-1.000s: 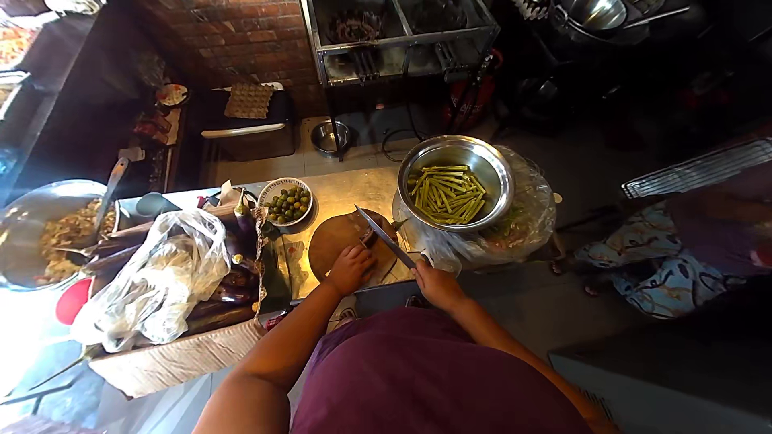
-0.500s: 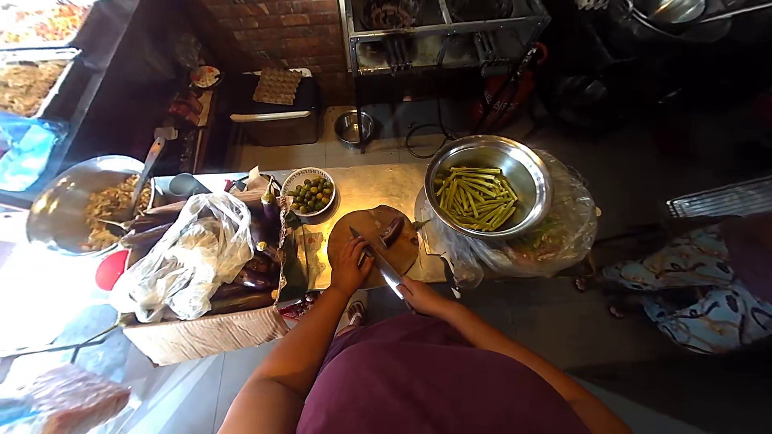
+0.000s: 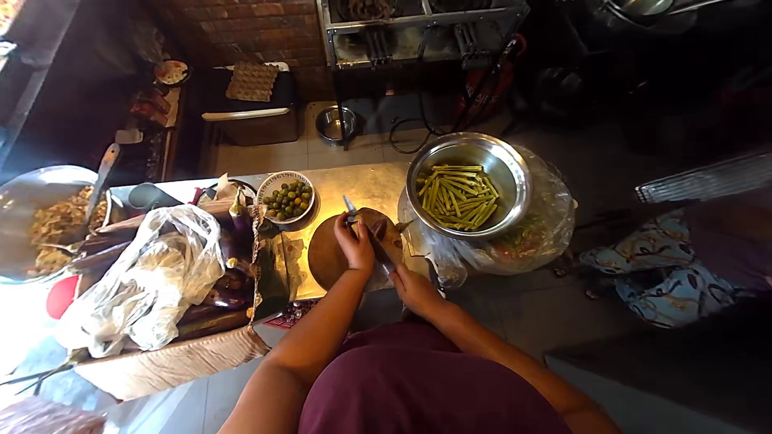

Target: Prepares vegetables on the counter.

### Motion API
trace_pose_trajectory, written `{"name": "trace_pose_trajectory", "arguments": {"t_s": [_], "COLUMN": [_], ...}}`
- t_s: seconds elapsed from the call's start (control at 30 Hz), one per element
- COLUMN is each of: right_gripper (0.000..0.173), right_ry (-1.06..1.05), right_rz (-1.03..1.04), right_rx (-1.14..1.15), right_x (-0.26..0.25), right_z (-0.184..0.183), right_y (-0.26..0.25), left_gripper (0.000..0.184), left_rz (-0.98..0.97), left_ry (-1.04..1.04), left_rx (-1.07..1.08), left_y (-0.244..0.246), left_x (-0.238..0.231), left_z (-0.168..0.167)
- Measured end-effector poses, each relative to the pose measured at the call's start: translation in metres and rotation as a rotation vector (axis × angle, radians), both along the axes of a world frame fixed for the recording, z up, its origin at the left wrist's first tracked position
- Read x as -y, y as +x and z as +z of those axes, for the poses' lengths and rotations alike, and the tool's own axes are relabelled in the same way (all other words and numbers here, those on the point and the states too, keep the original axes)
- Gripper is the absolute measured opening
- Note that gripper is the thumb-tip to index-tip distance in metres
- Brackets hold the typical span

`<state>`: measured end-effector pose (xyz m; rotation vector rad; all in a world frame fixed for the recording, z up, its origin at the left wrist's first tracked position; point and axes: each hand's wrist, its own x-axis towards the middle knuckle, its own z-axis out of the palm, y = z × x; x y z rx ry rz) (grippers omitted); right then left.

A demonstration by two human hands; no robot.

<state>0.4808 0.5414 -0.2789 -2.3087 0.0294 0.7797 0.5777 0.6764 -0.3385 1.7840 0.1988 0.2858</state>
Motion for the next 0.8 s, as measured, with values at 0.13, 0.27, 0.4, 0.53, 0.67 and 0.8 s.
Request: {"name": "trace_pose_trajectory", "arguments": {"t_s": [0.13, 0.27, 0.4, 0.53, 0.67, 0.8], "right_gripper": [0.045, 0.043, 0.042, 0.039, 0.041, 0.044], "right_ry": [-0.041, -0.051, -0.088, -0.086, -0.039, -0.069], "right_rz": [-0.309, -0.59, -0.7, -0.712, -0.593, -0.377], "right_rx": [0.302, 0.386, 0.425, 0.393, 0.344, 0.262], "right_x": [0.059, 0.11, 0.136, 0.142, 0.13, 0.109], "right_z": [0.027, 0.062, 0.08, 0.077, 0.064, 0.052], "right_y": [-0.022, -0.04, -0.054, -0.064, -0.06, -0.041], "left_gripper": [0.055, 0.052, 0.081, 0.043, 0.043, 0.059], "left_rz": [-0.236, -0.532, -0.921, -0.805, -0.735, -0.686], "left_ry": [-0.182, -0.341, -0.282, 0.253, 0.695, 0.778], "left_rx": [-0.037, -0.216, -0.478, -0.154, -0.336, -0.599], "left_y": [0.015, 0.036, 0.049, 0.078, 0.096, 0.07], "left_x": [0.076, 0.157, 0.176, 0.113, 0.013, -0.017], "left_z": [0.046, 0.068, 0.091, 0.086, 0.059, 0.055]}}
